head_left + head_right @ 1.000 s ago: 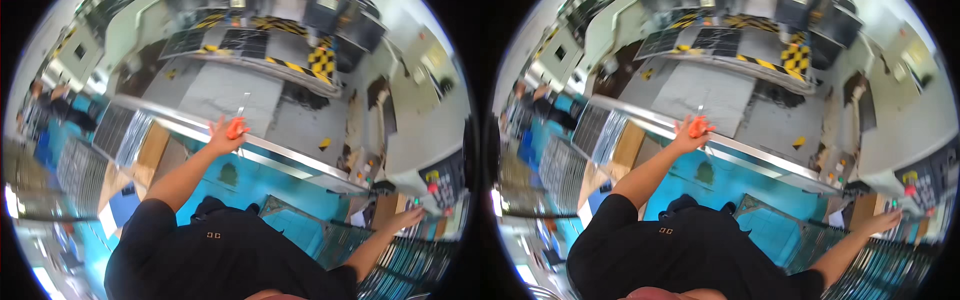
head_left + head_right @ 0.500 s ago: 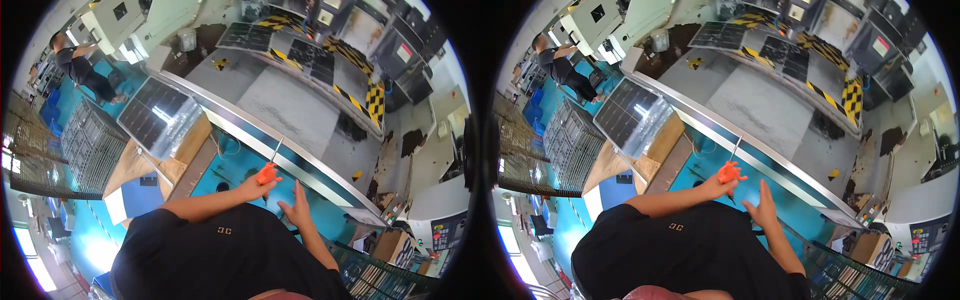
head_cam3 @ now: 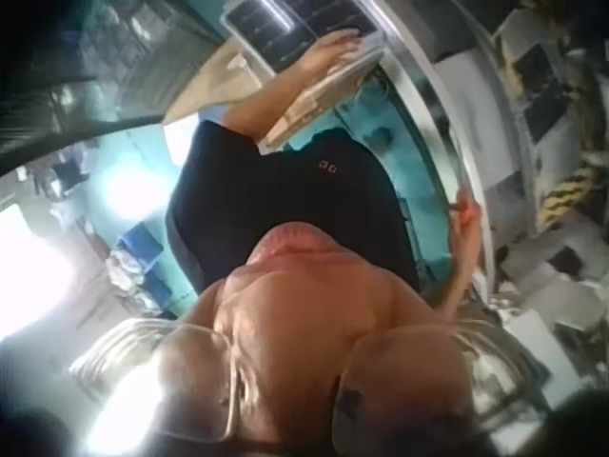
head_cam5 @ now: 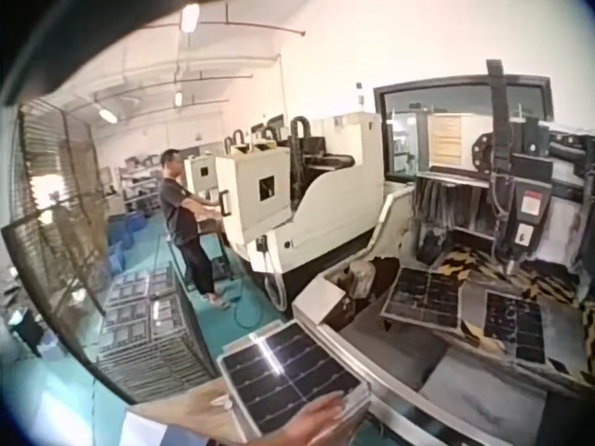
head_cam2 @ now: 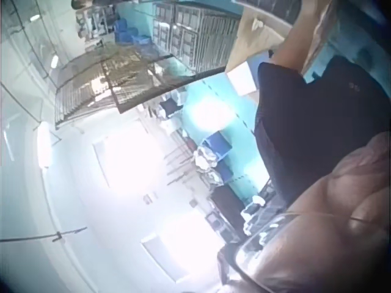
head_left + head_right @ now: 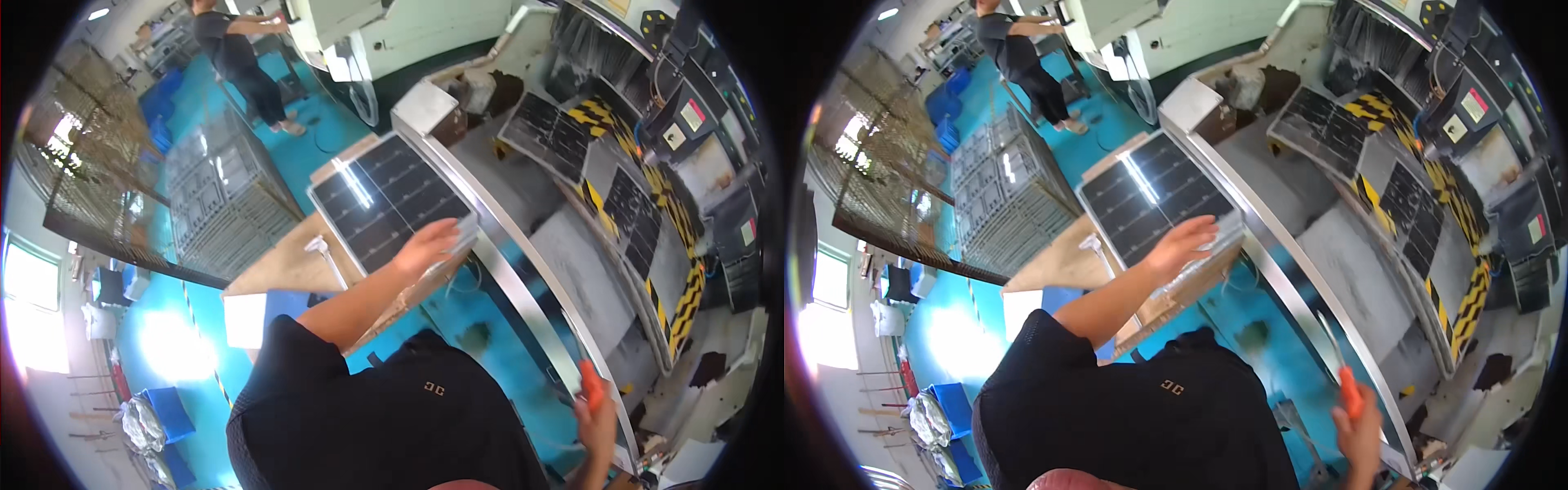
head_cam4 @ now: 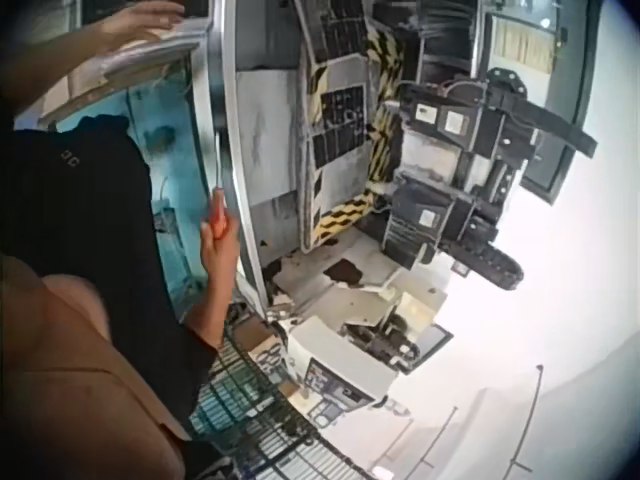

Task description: Operating a CNC machine to process components, including loading materials, using an air gun for cleaning, and inspecting finished parts.

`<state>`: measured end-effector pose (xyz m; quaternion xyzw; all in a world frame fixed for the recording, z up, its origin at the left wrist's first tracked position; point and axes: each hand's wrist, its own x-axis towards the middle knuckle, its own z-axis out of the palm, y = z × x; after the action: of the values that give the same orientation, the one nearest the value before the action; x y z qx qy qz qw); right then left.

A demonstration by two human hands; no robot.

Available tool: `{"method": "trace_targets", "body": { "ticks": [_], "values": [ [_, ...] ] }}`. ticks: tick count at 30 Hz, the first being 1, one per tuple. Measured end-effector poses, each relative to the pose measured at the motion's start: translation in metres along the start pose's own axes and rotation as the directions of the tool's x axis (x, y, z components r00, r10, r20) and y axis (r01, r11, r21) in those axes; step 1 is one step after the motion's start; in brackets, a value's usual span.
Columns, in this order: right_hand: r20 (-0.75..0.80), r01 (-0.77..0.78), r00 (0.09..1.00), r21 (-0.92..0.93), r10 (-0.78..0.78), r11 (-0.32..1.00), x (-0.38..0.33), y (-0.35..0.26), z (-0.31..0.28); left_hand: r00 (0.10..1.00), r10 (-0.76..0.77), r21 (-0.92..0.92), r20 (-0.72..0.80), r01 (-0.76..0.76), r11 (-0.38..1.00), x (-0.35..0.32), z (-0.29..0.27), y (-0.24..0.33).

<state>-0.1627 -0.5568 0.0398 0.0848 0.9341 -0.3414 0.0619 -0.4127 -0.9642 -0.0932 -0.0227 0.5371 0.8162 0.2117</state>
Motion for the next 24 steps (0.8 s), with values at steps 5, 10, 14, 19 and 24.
{"method": "trace_targets", "body": {
  "ticks": [5, 10, 14, 19, 24],
  "values": [
    [0.275, -0.186, 0.949, 0.092, 0.154, 0.978, -0.030, -0.070, -0.079, 0.971, 0.083, 0.122, -0.224, -0.057, 0.991, -0.001, -0.072, 0.030],
    [0.278, 0.123, 0.957, -0.130, -0.083, 0.984, -0.005, -0.095, -0.056, 0.973, -0.009, 0.019, -0.229, 0.013, 1.000, 0.012, -0.078, 0.032],
    [0.479, 0.180, 0.877, -0.243, -0.043, 0.953, 0.025, -0.159, -0.039, 0.975, 0.073, 0.008, -0.212, -0.073, 0.997, 0.014, -0.092, 0.044],
    [0.367, 0.032, 0.929, -0.211, 0.049, 0.977, 0.009, -0.152, -0.029, 0.937, 0.084, -0.089, -0.340, -0.121, 0.989, 0.004, -0.144, 0.049],
    [0.256, 0.138, 0.966, -0.420, -0.029, 0.897, -0.031, -0.156, 0.000, 0.980, 0.091, -0.142, -0.175, -0.116, 0.983, -0.028, -0.094, 0.026]
  ]
}}
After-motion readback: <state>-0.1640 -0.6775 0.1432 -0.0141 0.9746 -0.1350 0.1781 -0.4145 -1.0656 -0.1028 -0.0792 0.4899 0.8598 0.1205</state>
